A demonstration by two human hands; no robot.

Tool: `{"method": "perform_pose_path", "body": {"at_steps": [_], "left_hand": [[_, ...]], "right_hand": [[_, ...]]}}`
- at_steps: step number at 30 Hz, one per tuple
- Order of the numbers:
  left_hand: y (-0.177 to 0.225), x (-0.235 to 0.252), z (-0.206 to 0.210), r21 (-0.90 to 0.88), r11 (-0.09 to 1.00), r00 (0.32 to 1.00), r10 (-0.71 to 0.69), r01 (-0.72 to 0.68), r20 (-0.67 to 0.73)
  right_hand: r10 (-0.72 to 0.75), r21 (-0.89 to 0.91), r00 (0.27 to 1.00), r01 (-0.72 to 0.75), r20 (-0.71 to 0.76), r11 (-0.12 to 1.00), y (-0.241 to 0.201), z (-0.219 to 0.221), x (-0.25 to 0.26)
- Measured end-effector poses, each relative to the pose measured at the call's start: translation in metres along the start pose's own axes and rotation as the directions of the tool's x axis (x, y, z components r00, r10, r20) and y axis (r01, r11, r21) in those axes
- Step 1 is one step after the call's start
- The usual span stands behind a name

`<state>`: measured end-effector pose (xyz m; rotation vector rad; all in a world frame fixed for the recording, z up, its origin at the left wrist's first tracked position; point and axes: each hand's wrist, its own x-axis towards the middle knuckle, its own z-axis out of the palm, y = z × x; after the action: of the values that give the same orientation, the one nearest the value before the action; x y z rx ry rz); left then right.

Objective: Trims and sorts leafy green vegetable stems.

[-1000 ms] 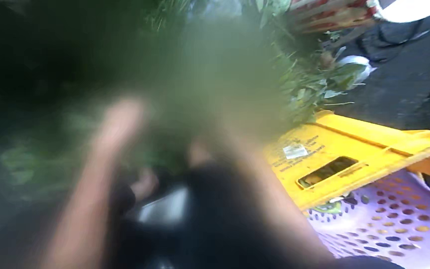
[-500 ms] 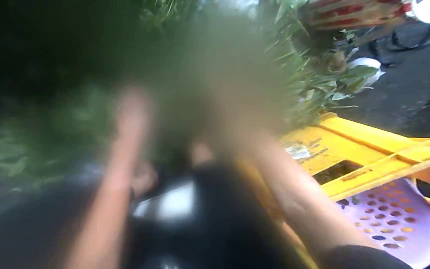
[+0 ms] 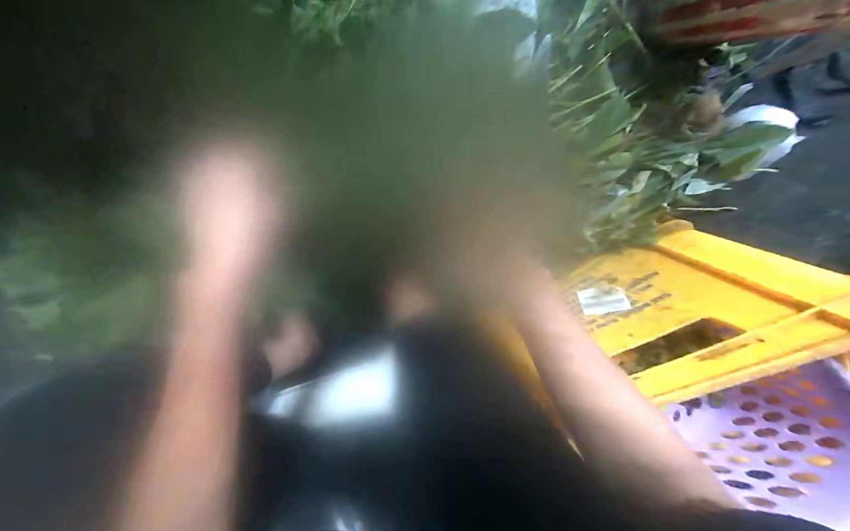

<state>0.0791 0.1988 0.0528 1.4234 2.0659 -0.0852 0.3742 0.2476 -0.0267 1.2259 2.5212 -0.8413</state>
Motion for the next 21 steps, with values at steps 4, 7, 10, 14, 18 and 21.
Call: {"method": "perform_pose_path", "body": {"at_steps": [4, 7, 10, 14, 18, 21], "left_hand": [[-0.001, 0.031, 0.087, -0.087, 0.951, 0.939, 0.307, -0.297, 0.155], [0.011, 0.021, 0.105, -0.027, 0.965, 0.945, 0.259, -0.259, 0.200], [0.030, -0.013, 0.093, -0.005, 0.980, 0.969, 0.198, -0.199, 0.149], [0.034, -0.046, 0.111, 0.014, 0.986, 0.976, 0.163, -0.167, 0.143], [0.041, -0.038, 0.083, -0.052, 0.990, 0.990, 0.132, -0.134, -0.045], [0.039, 0.000, 0.047, 0.055, 0.990, 0.957, 0.137, -0.127, -0.255]], "right_hand": [[0.098, -0.054, 0.994, -0.095, 0.045, 0.994, -0.003, 0.014, 0.018], [-0.140, -0.157, 0.956, 0.101, -0.258, 0.982, 0.011, 0.042, 0.019], [-0.275, -0.170, 0.879, 0.224, -0.391, 0.960, 0.009, 0.032, 0.001], [-0.274, -0.087, 0.905, 0.260, -0.325, 0.962, 0.024, 0.061, -0.028], [-0.128, 0.104, 0.973, 0.150, -0.194, 0.983, 0.019, 0.045, -0.023], [-0.028, 0.208, 0.999, 0.031, -0.019, 0.978, 0.016, 0.007, 0.011]]}}
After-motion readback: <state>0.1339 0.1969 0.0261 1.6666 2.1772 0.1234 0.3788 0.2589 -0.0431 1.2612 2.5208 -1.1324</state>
